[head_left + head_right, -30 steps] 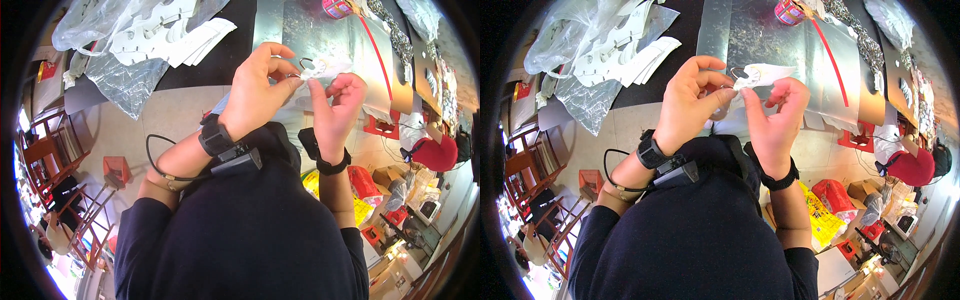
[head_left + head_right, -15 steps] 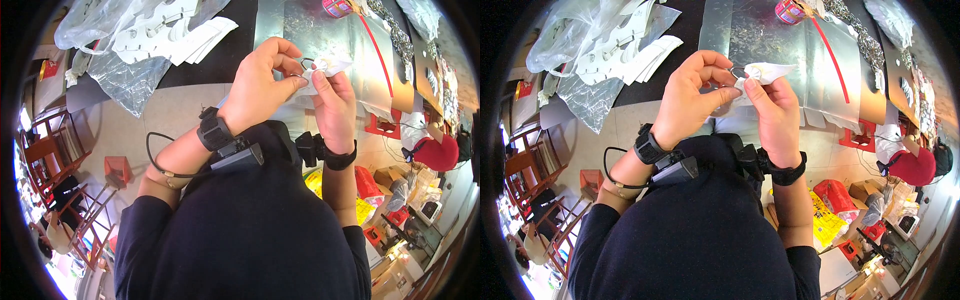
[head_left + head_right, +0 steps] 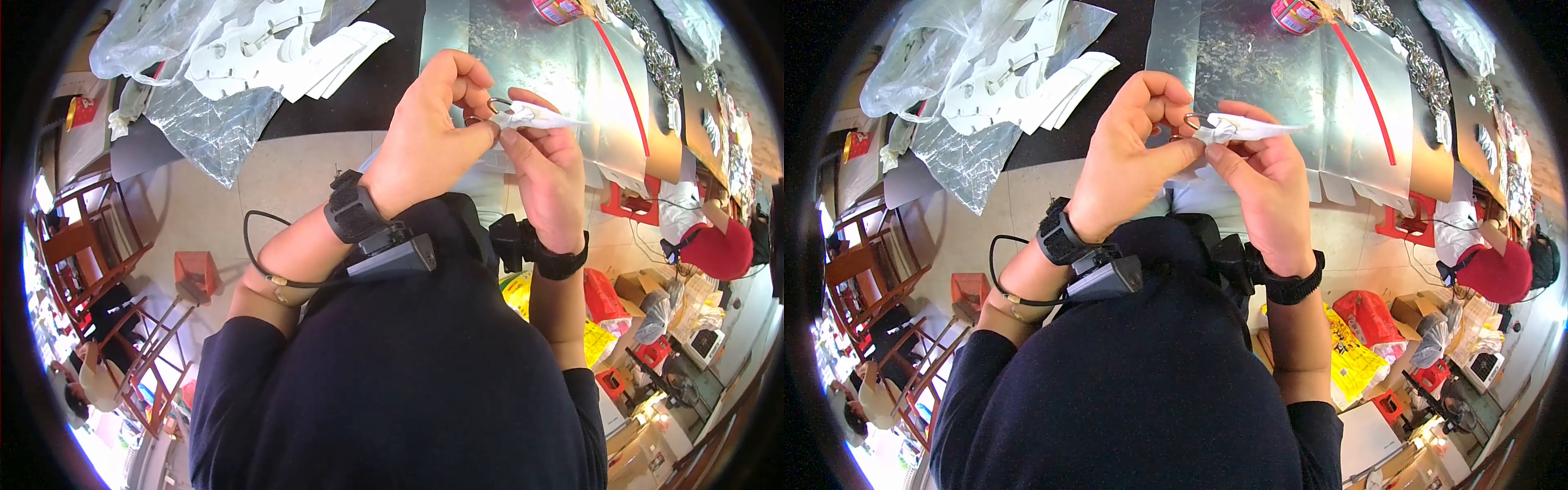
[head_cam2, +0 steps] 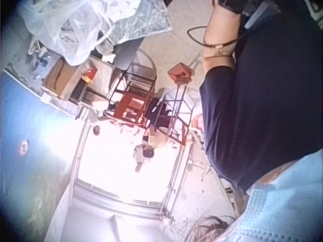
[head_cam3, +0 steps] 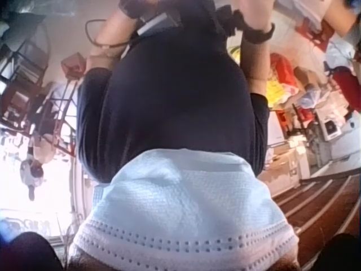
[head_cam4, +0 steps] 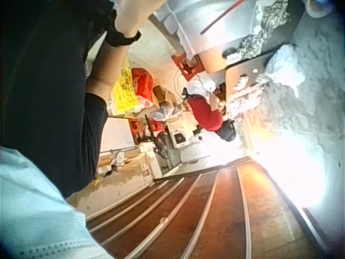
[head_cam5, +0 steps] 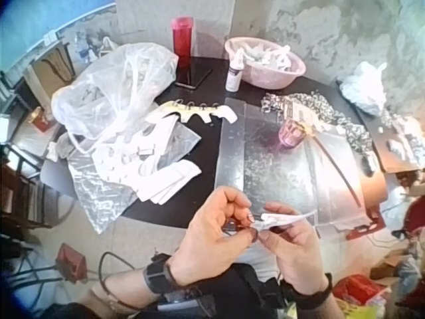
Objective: Assembling white shoe upper components by manually inserting metal eyelets/rings into pre-cut holes.
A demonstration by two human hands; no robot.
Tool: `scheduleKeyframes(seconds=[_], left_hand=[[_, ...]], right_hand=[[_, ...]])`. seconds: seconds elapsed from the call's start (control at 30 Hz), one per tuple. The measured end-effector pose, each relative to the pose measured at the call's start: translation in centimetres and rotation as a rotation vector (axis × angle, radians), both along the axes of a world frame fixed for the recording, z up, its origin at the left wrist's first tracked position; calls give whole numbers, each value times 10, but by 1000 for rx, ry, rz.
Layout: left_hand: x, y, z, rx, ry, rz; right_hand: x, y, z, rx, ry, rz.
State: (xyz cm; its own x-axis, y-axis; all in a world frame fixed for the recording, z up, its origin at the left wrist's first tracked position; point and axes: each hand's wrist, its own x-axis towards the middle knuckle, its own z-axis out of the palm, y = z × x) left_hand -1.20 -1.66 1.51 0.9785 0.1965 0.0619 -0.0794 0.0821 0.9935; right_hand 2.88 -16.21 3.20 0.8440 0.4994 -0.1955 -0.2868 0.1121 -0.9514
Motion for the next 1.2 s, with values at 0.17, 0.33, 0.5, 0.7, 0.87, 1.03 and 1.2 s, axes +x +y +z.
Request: scheduleKeyframes(seconds=[0.17,0.33,0.5,0.7,0.87,1.03,1.2], left_hand=[[0,4,-1,-166,55,-86],[-1,6,2,-206,73,-143],[-3,6,4,-196,61,-171],[-2,10,-6,-584,153,-212],[3,11,-8,-822,208,-278],[-1,1,-5,-443,134,-87],[-3,2,5,-257,172,-49]], right_hand=[[1,-1,0,58,104,17],[0,-4,3,159,257,20],[0,-4,6,70,166,11],[-4,-1,6,28,74,46],[-2,0,8,132,142,44],[2,-3,-6,56,159,43],[3,-7,-4,194,277,16]])
